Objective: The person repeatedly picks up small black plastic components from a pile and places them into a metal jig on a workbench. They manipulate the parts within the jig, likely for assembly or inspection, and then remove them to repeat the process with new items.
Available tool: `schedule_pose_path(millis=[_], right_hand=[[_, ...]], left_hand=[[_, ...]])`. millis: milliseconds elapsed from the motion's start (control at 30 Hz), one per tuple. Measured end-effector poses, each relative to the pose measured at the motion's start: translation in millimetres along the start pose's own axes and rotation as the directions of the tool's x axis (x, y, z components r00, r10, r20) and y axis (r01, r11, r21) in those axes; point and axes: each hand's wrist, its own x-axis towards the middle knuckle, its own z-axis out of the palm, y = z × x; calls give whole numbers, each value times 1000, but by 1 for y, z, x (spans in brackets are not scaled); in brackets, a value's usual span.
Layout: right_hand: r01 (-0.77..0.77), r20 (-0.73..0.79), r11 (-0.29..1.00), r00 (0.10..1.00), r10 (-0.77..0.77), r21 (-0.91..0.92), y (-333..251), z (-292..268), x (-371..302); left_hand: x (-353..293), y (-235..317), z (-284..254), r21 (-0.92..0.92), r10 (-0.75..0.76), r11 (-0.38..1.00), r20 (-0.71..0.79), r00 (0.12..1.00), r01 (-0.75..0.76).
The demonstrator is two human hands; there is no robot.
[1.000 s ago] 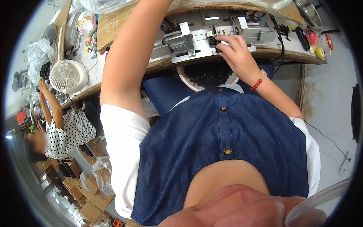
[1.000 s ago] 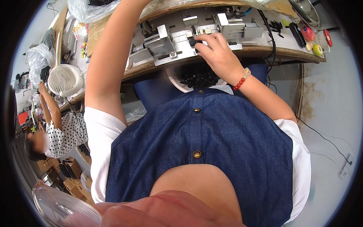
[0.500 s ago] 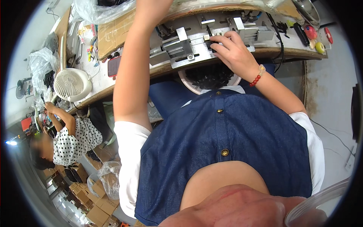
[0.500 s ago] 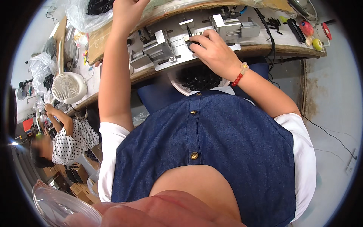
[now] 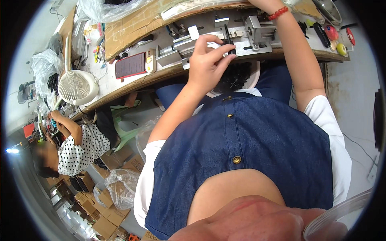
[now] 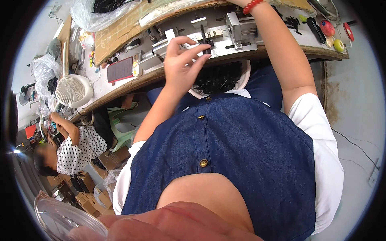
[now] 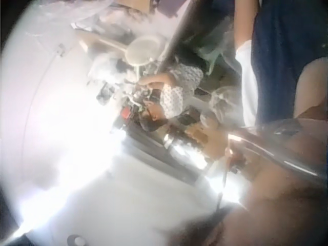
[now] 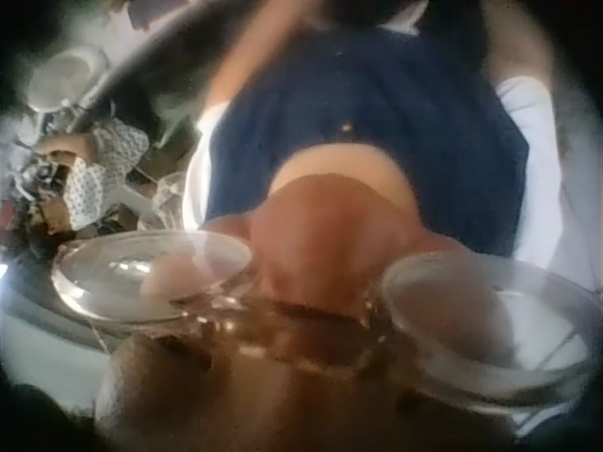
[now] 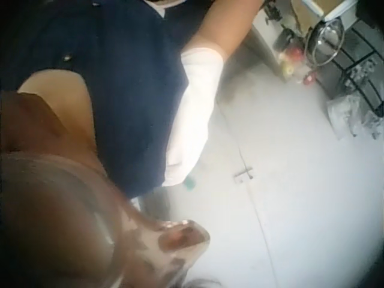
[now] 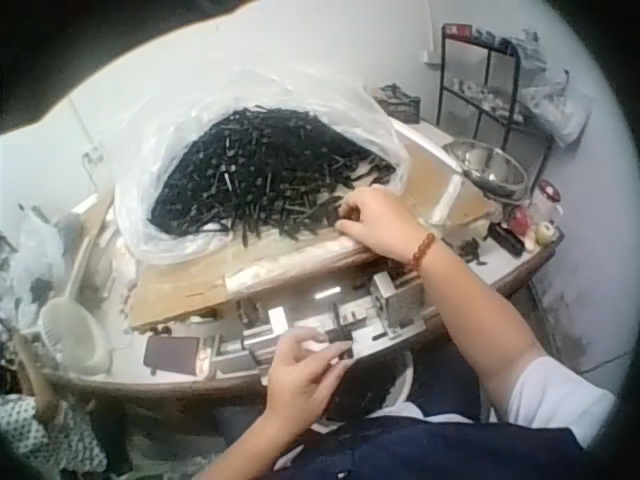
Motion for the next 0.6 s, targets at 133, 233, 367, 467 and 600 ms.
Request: schedule_pose_path(millis=[133,233,367,467,600], right_hand=[[-32,-63,956,997,52,290,-6,-11,-11],[-18,-118,907,990,74,422,-9,-27,-24],[-30,-102,748,986,130,663,-7,-37,-44],[-11,-118,673,982,146,739,-12,-39,-61],[-21,-86,624,986,141,781,-14,-23,-95]], left_hand=[[-9,-15,16,159,-14,987,10,1000,13],[-11,-20,24,164,-13,986,-5,1000,13],[-10,-21,28,193,32,981,-30,999,-25],[-11,-18,28,216,18,976,-28,999,-12],[-10,-15,22,221,-41,975,14,999,37]])
